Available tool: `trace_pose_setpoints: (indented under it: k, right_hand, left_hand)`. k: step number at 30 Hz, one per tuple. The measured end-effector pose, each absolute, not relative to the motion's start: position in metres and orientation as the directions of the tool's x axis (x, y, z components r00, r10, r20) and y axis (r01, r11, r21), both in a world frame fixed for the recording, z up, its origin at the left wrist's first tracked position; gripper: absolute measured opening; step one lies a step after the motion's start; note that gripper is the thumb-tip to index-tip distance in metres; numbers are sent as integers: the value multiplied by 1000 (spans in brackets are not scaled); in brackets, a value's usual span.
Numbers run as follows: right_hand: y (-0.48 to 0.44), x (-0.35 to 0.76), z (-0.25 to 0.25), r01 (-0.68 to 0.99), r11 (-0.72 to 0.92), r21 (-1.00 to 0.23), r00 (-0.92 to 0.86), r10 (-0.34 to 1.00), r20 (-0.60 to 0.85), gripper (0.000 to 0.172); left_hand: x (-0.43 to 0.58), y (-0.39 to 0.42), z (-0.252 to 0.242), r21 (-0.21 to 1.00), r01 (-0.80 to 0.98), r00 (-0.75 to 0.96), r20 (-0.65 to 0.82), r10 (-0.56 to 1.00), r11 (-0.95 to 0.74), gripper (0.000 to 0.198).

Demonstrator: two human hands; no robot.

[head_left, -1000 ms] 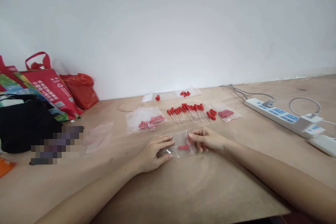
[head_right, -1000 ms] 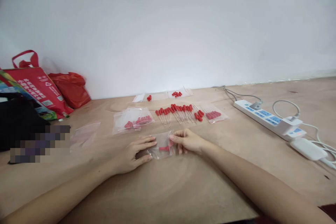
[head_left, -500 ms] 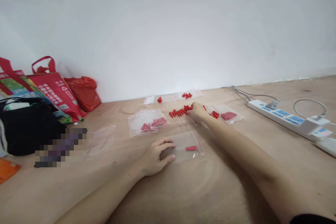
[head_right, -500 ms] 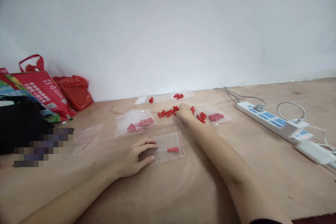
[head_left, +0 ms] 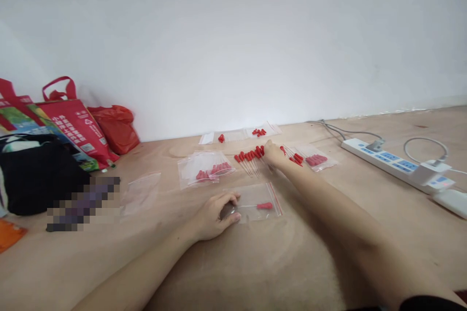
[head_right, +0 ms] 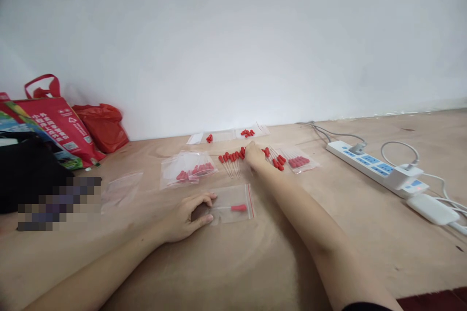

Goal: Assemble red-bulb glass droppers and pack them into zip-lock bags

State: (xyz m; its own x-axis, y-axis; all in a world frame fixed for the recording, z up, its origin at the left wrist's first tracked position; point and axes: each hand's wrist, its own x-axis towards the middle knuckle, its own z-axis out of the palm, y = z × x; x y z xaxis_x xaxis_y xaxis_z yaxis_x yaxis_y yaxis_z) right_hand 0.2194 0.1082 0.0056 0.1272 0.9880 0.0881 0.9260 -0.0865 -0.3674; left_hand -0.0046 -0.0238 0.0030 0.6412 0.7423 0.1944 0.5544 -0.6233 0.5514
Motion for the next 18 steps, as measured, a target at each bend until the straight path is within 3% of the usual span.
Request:
trace_pose_setpoints:
  k: [5, 9, 11, 13, 18]
  right_hand:
    - [100, 215, 15, 921, -45, -388, 103, 986, 128, 33]
    - [84, 239, 25, 877, 18, -481, 75, 982, 174, 45]
    - [69, 256, 20, 708, 107, -698, 57, 977, 207, 52]
    - [51, 269, 8, 503, 97, -859, 100, 981, 169, 47]
    - [17, 270, -18, 65, -37, -997, 224, 974, -22, 34]
  left_hand:
    - [-6, -24, 2, 566, 554, 636, 186, 749, -611, 13]
    - [-7, -24, 1, 552, 553, 647, 189, 739, -625, 14]
    - [-6, -24, 2, 540, 551, 655, 192, 731, -635, 16]
    - [-6, -24, 3, 528, 554, 660, 191, 726, -643, 18]
    - [-4, -26, 6, 493, 596, 639, 188, 746, -634, 27]
